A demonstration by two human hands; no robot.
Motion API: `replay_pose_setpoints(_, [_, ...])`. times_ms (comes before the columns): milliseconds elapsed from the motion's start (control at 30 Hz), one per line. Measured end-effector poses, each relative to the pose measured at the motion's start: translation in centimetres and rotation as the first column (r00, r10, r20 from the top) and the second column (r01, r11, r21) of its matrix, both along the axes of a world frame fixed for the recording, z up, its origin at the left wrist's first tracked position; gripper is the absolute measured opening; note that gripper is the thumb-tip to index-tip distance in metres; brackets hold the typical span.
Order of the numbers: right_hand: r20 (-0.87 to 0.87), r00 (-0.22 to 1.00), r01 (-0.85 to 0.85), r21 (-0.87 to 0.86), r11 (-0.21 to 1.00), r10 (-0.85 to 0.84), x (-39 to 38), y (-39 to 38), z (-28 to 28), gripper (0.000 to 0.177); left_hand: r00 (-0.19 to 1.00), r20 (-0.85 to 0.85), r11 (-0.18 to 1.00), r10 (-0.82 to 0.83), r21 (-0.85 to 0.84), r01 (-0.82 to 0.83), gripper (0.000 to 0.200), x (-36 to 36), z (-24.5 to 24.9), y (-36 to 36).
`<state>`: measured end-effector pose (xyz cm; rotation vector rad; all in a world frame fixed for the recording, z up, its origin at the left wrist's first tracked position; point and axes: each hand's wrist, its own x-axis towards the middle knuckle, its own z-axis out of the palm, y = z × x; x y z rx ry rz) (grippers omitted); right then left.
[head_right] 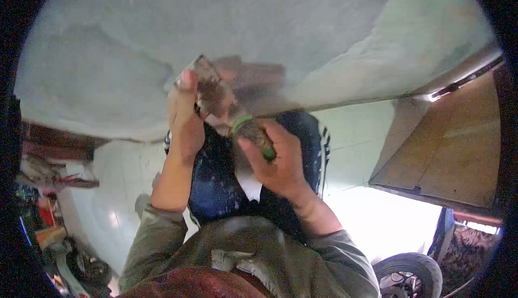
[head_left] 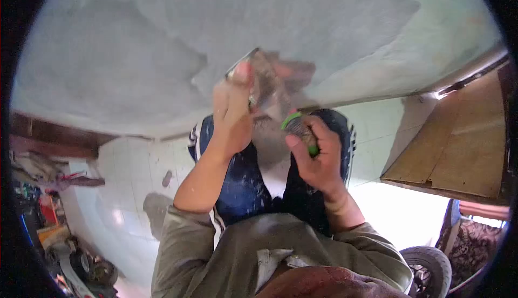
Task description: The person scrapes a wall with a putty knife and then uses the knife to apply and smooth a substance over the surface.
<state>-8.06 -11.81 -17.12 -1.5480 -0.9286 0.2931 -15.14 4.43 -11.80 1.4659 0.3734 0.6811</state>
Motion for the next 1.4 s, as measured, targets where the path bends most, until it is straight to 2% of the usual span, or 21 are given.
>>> replay_pose_setpoints(33, [0.026,0.999,0.025,0.018,1.000,-0.026,0.1,-0.1,-0.3,0.029,0.999,0.026,1.000,-0.026,0.018,0.025,0.065,-0.1,-0.2,0.1])
replay_pose_setpoints(100, [0.041,0.999,-0.012,-0.036,0.999,0.014,0.6,-0.1,-0.9,0.027,0.999,-0.001,0.999,0.047,-0.020,-0.047,0.065,-0.1,-0.5,0.2])
replay_pose_setpoints(133, [0.060,0.997,-0.038,-0.024,0.999,0.039,0.8,-0.2,-0.4,0.031,1.000,0.017,1.000,0.024,0.003,-0.024,0.065,0.0,-0.1,0.0])
replay_pose_setpoints(167, [0.076,0.997,-0.017,-0.001,1.000,0.017,0.7,-0.2,0.5,0.031,0.994,0.028,0.994,0.107,0.024,-0.108,0.064,0.1,0.6,-0.1])
replay_pose_setpoints(200, [0.009,0.999,-0.046,0.036,0.998,0.046,0.6,-0.4,1.2,0.034,0.980,0.046,0.980,0.192,0.041,-0.194,0.064,0.4,1.4,-0.2])
replay_pose_setpoints(233, [-0.054,0.995,-0.078,0.074,0.994,0.082,0.5,-0.6,1.8,0.037,0.982,0.070,0.982,0.176,0.058,-0.180,0.064,0.6,2.7,-0.1])
replay_pose_setpoints(300, [0.010,0.998,-0.062,0.124,0.990,0.061,0.4,-0.9,2.4,0.040,0.987,0.095,0.986,0.127,0.093,-0.136,0.065,0.8,5.8,0.0])
replay_pose_setpoints(367, [0.026,1.000,-0.004,0.211,0.977,-0.002,0.2,-1.3,4.0,0.042,0.980,0.174,0.988,0.096,0.106,-0.115,0.058,2.5,7.7,-0.2])
replay_pose_setpoints(433, [0.018,0.999,0.040,0.257,0.965,-0.046,0.4,-1.4,4.9,0.039,0.983,0.100,0.984,-0.157,0.105,0.146,0.047,3.9,9.8,-0.8])
replay_pose_setpoints(467, [-0.030,0.997,0.077,0.287,0.955,-0.072,0.7,-1.5,5.3,0.040,0.968,0.098,0.962,-0.231,0.172,0.212,0.037,4.7,10.5,-0.7])
replay_pose_setpoints(500, [-0.079,0.992,0.114,0.312,0.943,-0.094,0.9,-1.5,5.9,0.040,0.968,0.103,0.962,-0.230,0.176,0.210,0.037,5.5,11.2,-1.2])
replay_pose_setpoints(533, [-0.179,0.983,0.111,0.358,0.927,-0.048,0.7,-1.7,7.5,0.044,0.954,0.115,0.958,-0.275,0.116,0.262,0.038,6.4,11.8,-2.0])
replay_pose_setpoints(567, [-0.173,0.984,0.107,0.360,0.927,-0.047,0.9,-1.6,8.4,0.044,0.939,0.131,0.948,-0.319,0.055,0.314,0.038,7.1,12.3,-2.5])
replay_pose_setpoints(633, [-0.041,0.988,0.155,0.394,0.906,-0.152,1.7,-1.4,9.8,0.047,0.931,0.147,0.941,-0.334,0.101,0.322,0.041,8.1,12.9,-2.4])
replay_pose_setpoints(700, [0.018,0.988,0.133,0.371,0.919,-0.150,2.6,-1.1,10.4,0.049,0.925,0.161,0.935,-0.344,0.144,0.323,0.043,8.5,13.4,-2.6])
replay_pose_setpoints(767, [0.060,0.977,0.147,0.497,0.855,-0.203,3.2,0.1,10.7,0.050,0.927,0.192,0.946,-0.322,0.035,0.321,0.046,8.6,14.1,-2.8])
replay_pose_setpoints(900, [0.136,0.975,0.084,0.514,0.854,-0.178,3.8,0.6,12.3,0.049,0.938,0.236,0.967,-0.255,0.038,0.253,0.048,9.1,14.3,-2.3])
replay_pose_setpoints(967, [0.096,0.987,0.077,0.416,0.906,-0.128,3.6,0.4,13.2,0.047,0.945,0.246,0.976,-0.216,0.036,0.214,0.048,9.2,14.2,-1.8])
replay_pose_setpoints(1200, [0.070,0.987,0.103,0.404,0.909,-0.143,3.5,1.0,13.4,0.050,0.956,0.230,0.984,-0.180,0.035,0.177,0.051,9.4,14.2,-1.6])
replay_pose_setpoints(1267, [-0.017,0.989,0.139,0.409,0.902,-0.145,3.1,1.1,13.4,0.050,0.941,0.269,0.979,-0.205,0.057,0.197,0.050,9.7,14.0,-1.6])
replay_pose_setpoints(1400, [0.009,0.988,0.136,0.411,0.901,-0.153,3.6,1.1,14.2,0.049,0.925,0.317,0.976,-0.209,0.010,0.217,0.048,9.8,14.4,-2.1])
